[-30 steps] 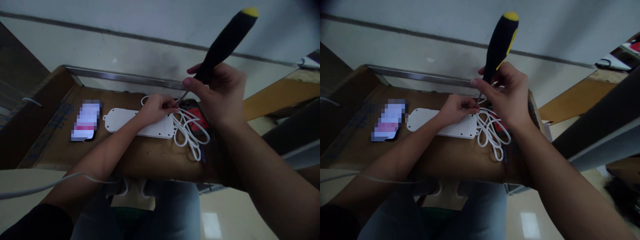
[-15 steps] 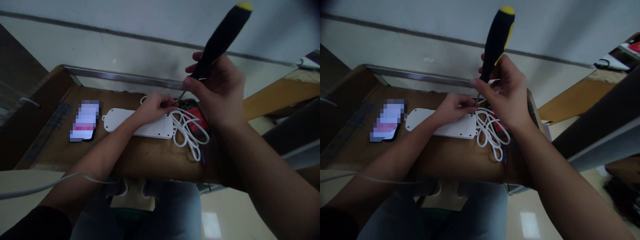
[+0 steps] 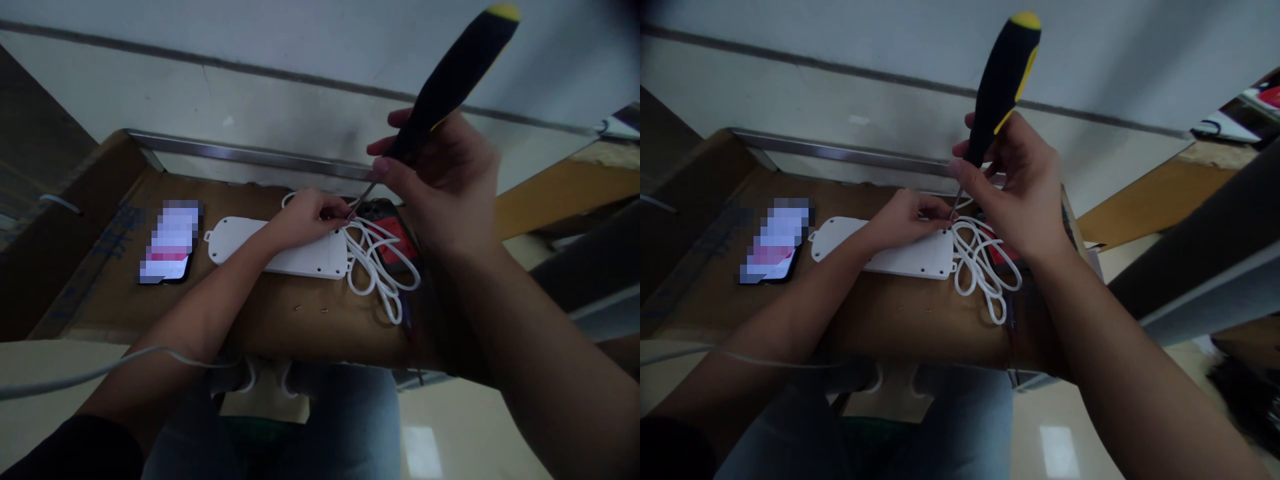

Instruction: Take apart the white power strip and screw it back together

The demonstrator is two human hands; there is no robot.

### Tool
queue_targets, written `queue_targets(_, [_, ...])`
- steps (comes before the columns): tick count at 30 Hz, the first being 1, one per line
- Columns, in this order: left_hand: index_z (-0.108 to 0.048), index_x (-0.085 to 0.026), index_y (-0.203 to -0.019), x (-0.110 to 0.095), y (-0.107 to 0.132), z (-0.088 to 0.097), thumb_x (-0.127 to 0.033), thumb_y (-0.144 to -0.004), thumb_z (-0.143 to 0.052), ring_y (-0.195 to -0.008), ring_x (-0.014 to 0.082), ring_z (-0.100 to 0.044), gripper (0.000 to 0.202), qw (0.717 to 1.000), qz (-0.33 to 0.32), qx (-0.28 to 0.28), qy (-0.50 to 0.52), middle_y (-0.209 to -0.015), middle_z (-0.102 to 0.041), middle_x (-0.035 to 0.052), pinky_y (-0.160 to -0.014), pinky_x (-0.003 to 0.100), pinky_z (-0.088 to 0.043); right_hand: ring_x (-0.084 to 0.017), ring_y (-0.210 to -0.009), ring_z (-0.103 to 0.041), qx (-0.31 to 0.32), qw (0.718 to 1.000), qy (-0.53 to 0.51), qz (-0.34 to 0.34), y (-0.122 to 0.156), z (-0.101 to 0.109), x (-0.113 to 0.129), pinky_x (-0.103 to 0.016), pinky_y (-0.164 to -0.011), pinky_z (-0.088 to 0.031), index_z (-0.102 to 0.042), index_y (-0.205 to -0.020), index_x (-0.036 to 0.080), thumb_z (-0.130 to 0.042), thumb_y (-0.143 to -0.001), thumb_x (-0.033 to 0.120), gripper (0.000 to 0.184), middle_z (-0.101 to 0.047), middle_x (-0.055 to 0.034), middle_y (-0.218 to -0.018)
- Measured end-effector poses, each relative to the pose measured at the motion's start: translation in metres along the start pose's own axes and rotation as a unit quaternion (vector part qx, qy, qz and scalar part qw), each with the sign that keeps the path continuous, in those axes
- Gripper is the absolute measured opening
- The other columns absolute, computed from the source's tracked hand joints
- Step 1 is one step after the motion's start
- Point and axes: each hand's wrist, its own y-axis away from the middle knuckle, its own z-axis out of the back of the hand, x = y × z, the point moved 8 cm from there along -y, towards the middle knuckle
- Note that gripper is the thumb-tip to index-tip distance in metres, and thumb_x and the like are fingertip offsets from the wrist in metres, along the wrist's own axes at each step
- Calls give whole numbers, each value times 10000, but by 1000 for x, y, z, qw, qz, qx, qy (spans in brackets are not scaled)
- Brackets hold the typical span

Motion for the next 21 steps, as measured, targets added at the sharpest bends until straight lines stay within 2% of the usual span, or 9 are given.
queue_targets(3, [-794, -128, -968, 1, -1, 2, -262, -902, -752, -802, 154, -679, 155, 1000, -2, -19, 3, -874, -793, 54, -782, 279, -479, -58, -788, -637, -25, 999, 36, -9, 1, 5, 1, -268, -734, -569, -742, -1125, 197, -902, -717, 526, 548, -716, -12, -943])
queue_targets(6, [-778, -132, -929, 1, -1, 2, -267, -891, -777, -767, 140, -665, 140, 999, -7, -31, -3, -826, -773, 35, -748, 266, -465, -37, -727, -582, -27, 997, 75, -1, -1, 8, -1, -241, -664, -522, -763, -1075, 191, -901, -703, 554, 537, -681, 1, -862])
queue_targets(9, [-762, -133, -910, 2, -1, 2, -268, -881, -798, -744, 132, -650, 143, 999, 3, -36, -4, -801, -755, 30, -723, 259, -455, -60, -799, -655, -9, 998, 55, 20, -3, 7, -5, -263, -722, -581, -732, -1154, 206, -883, -722, 569, 584, -678, 8, -894])
queue_targets(11, [-749, -131, -896, 3, -1, 2, -271, -868, -816, -734, 130, -642, 158, 999, 10, -44, 2, -791, -744, 31, -714, 259, -453, -91, -892, -717, 4, 999, 21, 28, -3, 5, -5, -289, -785, -619, -680, -1231, 226, -877, -746, 542, 611, -700, 8, -986])
queue_targets(15, [-727, -133, -857, 0, 0, 1, -280, -857, -832, -716, 125, -629, 181, 998, 5, -62, 10, -768, -724, 26, -715, 264, -461, -106, -925, -739, 7, 999, 28, 16, 1, 0, 1, -272, -777, -610, -674, -1195, 202, -877, -761, 499, 564, -728, -1, -1014])
queue_targets(18, [-731, -131, -865, 0, 0, 0, -293, -860, -823, -712, 123, -623, 186, 998, 5, -64, 8, -776, -726, 30, -718, 265, -472, -54, -811, -661, -8, 996, 91, 5, 5, 0, 7, -256, -747, -571, -728, -1103, 185, -835, -805, 521, 462, -717, 6, -944])
queue_targets(21, [-758, -127, -950, 0, 1, -2, -310, -876, -792, -734, 132, -636, 201, 999, -3, -50, 1, -809, -743, 37, -727, 269, -483, -28, -716, -551, -24, 991, 135, 4, 5, 3, 7, -239, -675, -513, -751, -1051, 183, -809, -801, 600, 490, -672, 13, -862])
